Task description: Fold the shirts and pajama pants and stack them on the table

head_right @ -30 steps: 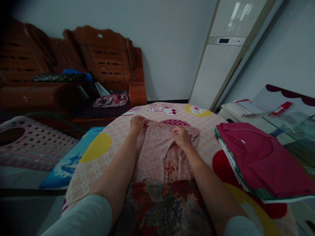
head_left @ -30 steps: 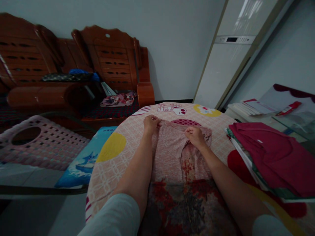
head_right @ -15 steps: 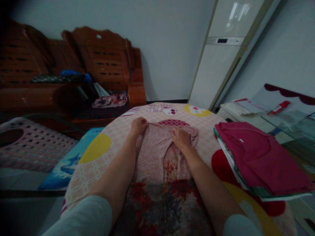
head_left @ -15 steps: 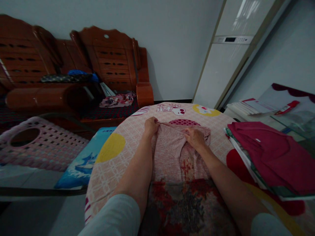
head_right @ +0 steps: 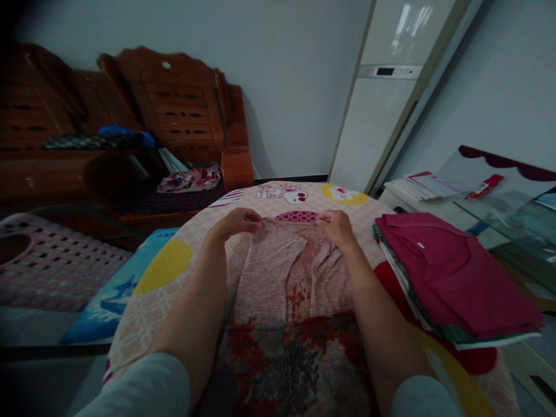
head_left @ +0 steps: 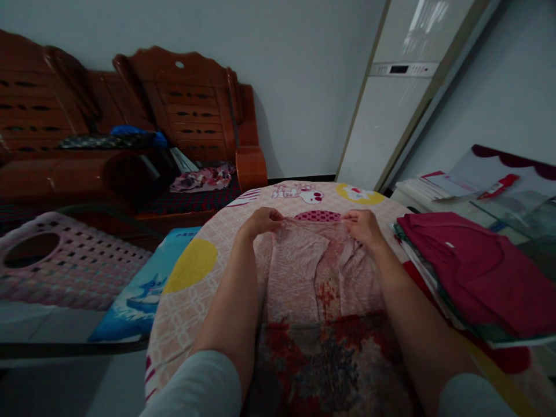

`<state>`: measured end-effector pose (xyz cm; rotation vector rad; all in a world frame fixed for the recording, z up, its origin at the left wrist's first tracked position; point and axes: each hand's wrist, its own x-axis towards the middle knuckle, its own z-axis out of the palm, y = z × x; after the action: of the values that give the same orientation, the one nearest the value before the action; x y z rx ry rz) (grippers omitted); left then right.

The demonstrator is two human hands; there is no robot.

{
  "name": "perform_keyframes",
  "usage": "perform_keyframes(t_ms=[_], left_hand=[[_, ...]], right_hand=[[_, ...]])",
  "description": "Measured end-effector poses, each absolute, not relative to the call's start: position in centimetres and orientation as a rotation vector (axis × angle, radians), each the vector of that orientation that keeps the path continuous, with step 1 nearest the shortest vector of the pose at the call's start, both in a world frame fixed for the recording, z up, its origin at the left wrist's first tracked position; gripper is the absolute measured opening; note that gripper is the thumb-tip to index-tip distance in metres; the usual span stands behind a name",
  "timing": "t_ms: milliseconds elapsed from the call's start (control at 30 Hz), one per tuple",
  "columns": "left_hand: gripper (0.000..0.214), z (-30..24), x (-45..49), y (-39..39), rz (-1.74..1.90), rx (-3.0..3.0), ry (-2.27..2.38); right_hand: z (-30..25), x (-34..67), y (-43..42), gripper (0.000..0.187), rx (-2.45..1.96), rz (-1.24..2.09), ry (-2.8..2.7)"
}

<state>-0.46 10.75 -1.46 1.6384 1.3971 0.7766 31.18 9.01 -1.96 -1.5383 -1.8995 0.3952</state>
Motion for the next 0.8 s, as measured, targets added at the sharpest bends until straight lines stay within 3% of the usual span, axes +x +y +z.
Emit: perform_keyframes(t_ms=[200, 367, 567, 800], left_hand=[[0.017, 2.5, 6.8, 8.8, 0.837, 1.799, 0.879], [0.013, -0.2, 13.2, 7.8, 0.876, 1.906, 0.894], [0.026, -4.1, 14.6, 7.7, 0.809, 1.877, 0.609], [0.018, -5.2, 13.2, 9.3, 0.842, 1.621, 1.147]], right_hand=[[-1.0, 35.7, 9.2, 0.029, -1.68, 0.377, -2.174], [-1.3, 34.8, 8.8, 0.023, -1.717, 0.323, -2.257], [-0.9, 32.9, 8.8, 0.015, -1.443, 0.45, -2.024], [-2.4, 36.3, 10.3, 0.03, -1.413, 0.564, -1.422]])
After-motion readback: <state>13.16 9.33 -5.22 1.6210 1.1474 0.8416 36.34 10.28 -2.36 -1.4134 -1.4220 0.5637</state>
